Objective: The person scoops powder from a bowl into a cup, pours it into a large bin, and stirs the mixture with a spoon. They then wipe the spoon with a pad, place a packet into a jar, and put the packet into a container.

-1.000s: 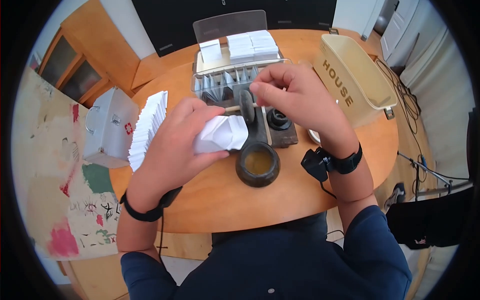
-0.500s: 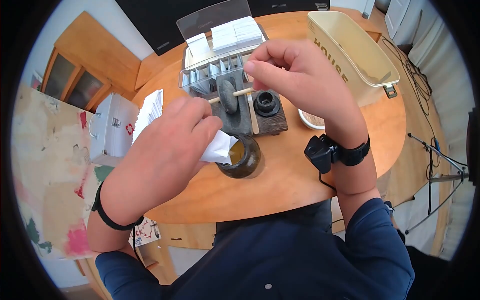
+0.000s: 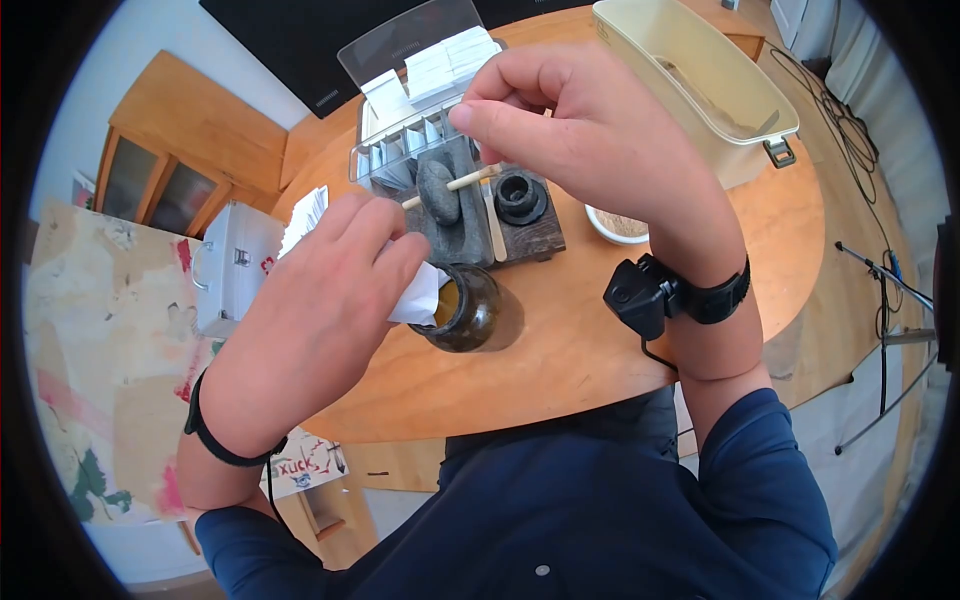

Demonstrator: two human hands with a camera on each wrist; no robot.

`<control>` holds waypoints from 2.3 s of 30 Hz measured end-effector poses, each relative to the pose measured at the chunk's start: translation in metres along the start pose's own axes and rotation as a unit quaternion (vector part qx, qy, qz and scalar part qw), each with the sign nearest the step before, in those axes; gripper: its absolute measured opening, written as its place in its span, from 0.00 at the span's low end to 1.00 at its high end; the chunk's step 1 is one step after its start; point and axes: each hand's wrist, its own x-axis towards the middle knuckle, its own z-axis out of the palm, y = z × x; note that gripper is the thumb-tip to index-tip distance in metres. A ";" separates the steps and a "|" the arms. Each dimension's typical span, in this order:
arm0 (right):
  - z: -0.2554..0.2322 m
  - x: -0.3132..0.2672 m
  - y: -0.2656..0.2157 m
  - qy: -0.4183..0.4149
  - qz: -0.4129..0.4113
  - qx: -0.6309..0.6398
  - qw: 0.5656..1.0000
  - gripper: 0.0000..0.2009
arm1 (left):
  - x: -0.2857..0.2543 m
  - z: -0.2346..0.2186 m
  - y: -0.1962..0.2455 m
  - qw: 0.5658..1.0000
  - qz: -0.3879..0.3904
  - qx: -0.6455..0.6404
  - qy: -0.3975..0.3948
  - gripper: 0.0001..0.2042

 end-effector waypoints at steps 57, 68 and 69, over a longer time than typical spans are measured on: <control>0.045 0.004 0.014 -0.120 -0.013 0.009 0.993 0.10 | -0.004 0.066 -0.024 0.912 -0.122 -0.186 0.344 0.26; 0.054 0.004 0.014 -0.095 0.050 0.093 0.990 0.14 | 0.013 0.066 -0.022 0.924 -0.128 -0.085 0.351 0.26; 0.055 0.004 0.014 -0.084 0.043 0.099 0.991 0.14 | 0.013 0.064 -0.022 0.926 -0.129 -0.093 0.343 0.25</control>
